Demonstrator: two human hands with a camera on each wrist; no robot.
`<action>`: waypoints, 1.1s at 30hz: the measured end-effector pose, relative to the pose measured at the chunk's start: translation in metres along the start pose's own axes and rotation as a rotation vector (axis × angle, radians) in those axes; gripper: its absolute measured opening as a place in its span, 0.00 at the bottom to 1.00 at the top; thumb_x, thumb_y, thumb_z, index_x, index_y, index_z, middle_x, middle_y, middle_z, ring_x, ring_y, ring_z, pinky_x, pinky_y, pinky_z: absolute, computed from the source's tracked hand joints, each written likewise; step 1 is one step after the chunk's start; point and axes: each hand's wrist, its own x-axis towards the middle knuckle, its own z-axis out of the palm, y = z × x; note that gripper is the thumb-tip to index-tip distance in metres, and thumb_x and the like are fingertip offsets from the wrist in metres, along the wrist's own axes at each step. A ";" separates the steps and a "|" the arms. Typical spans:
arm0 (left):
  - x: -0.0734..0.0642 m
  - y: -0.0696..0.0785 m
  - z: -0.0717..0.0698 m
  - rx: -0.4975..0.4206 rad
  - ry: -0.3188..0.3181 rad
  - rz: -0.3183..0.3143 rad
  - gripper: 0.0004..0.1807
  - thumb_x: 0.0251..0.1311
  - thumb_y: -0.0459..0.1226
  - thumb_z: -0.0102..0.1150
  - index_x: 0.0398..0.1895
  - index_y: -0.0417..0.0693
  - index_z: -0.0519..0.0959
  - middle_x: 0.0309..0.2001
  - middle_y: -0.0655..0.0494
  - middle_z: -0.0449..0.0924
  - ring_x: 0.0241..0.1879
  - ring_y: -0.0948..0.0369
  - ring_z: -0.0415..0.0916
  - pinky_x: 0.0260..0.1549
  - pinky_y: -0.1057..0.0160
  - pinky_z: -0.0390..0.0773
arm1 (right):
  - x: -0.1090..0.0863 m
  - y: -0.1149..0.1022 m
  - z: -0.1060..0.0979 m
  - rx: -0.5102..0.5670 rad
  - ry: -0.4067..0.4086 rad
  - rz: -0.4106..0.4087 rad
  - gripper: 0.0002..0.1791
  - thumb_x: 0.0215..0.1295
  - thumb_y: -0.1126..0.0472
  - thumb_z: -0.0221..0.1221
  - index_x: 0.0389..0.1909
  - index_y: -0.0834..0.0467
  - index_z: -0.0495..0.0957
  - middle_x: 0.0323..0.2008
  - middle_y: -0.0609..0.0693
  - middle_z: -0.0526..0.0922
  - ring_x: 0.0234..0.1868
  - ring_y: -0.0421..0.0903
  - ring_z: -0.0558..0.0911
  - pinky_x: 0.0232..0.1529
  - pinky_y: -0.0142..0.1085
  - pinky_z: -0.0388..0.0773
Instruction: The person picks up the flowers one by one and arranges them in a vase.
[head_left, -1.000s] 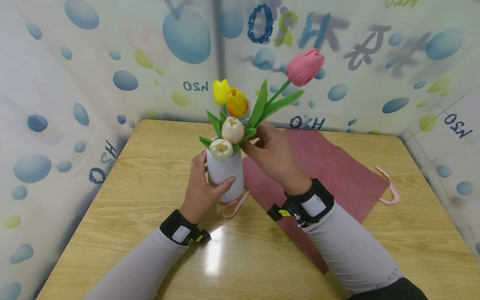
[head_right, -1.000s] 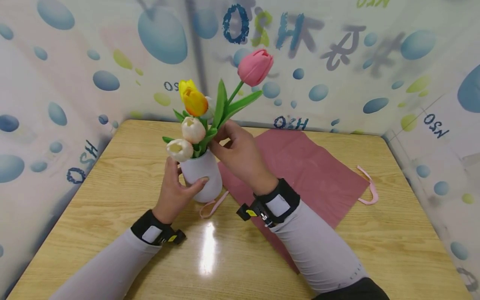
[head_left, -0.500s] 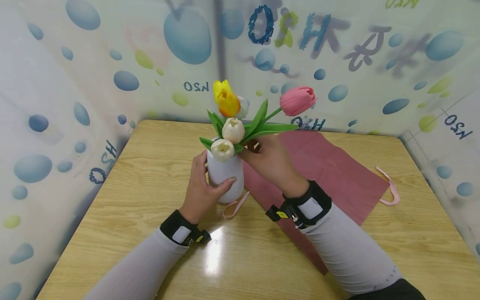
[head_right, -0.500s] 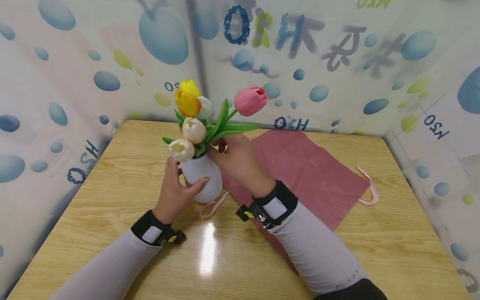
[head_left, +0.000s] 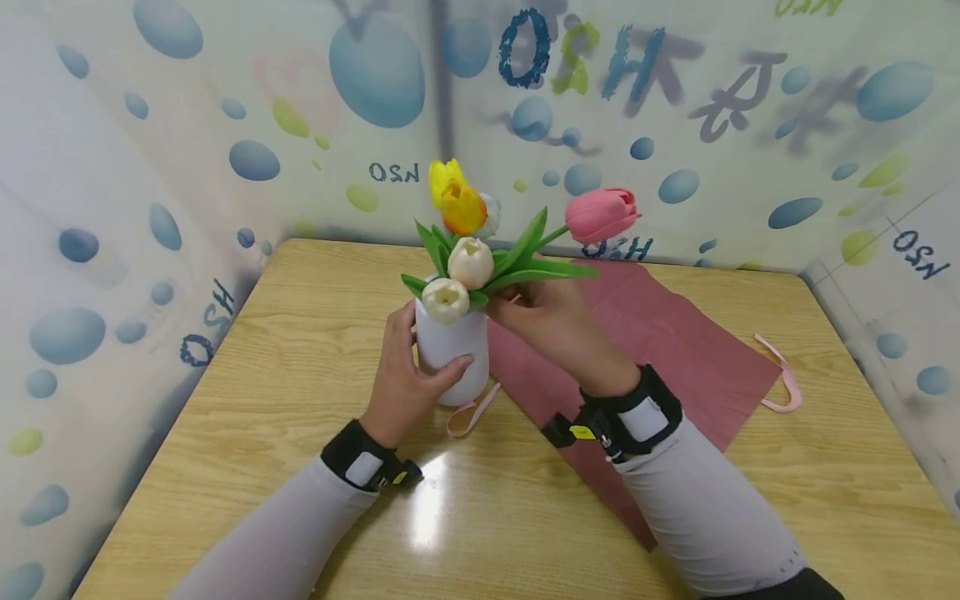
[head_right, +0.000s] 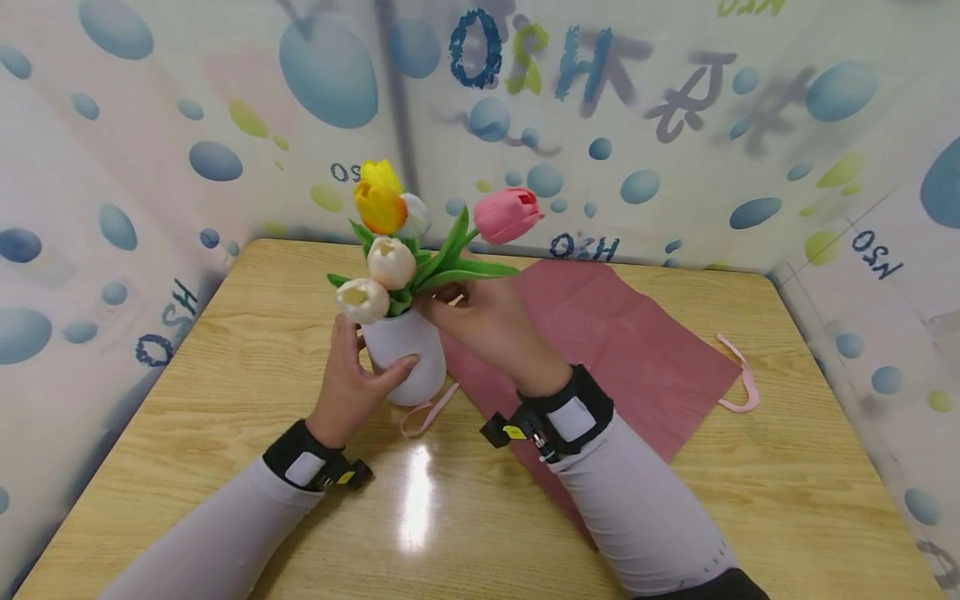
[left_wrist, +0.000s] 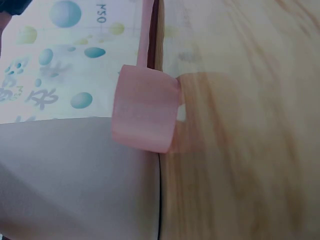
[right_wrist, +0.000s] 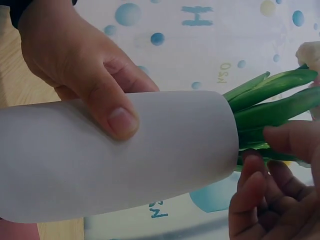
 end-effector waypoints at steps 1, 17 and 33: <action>0.000 0.000 0.000 0.000 -0.002 -0.003 0.55 0.53 0.40 0.79 0.81 0.54 0.55 0.68 0.44 0.64 0.65 0.52 0.64 0.60 0.41 0.74 | -0.001 0.000 -0.001 0.010 -0.001 0.003 0.16 0.70 0.66 0.60 0.57 0.61 0.77 0.41 0.54 0.78 0.41 0.50 0.76 0.40 0.35 0.76; 0.000 0.000 -0.001 0.010 0.003 0.008 0.54 0.53 0.40 0.79 0.80 0.51 0.56 0.68 0.43 0.64 0.65 0.51 0.65 0.59 0.41 0.75 | -0.005 0.003 0.006 -0.205 0.008 0.110 0.15 0.68 0.58 0.65 0.54 0.53 0.80 0.38 0.52 0.80 0.40 0.51 0.77 0.39 0.41 0.77; 0.000 -0.001 0.000 0.003 -0.005 -0.004 0.54 0.53 0.40 0.79 0.80 0.53 0.55 0.69 0.44 0.63 0.65 0.52 0.64 0.60 0.40 0.74 | -0.011 0.011 0.009 -0.205 0.104 0.010 0.13 0.70 0.62 0.63 0.53 0.58 0.83 0.34 0.53 0.80 0.35 0.50 0.77 0.30 0.35 0.73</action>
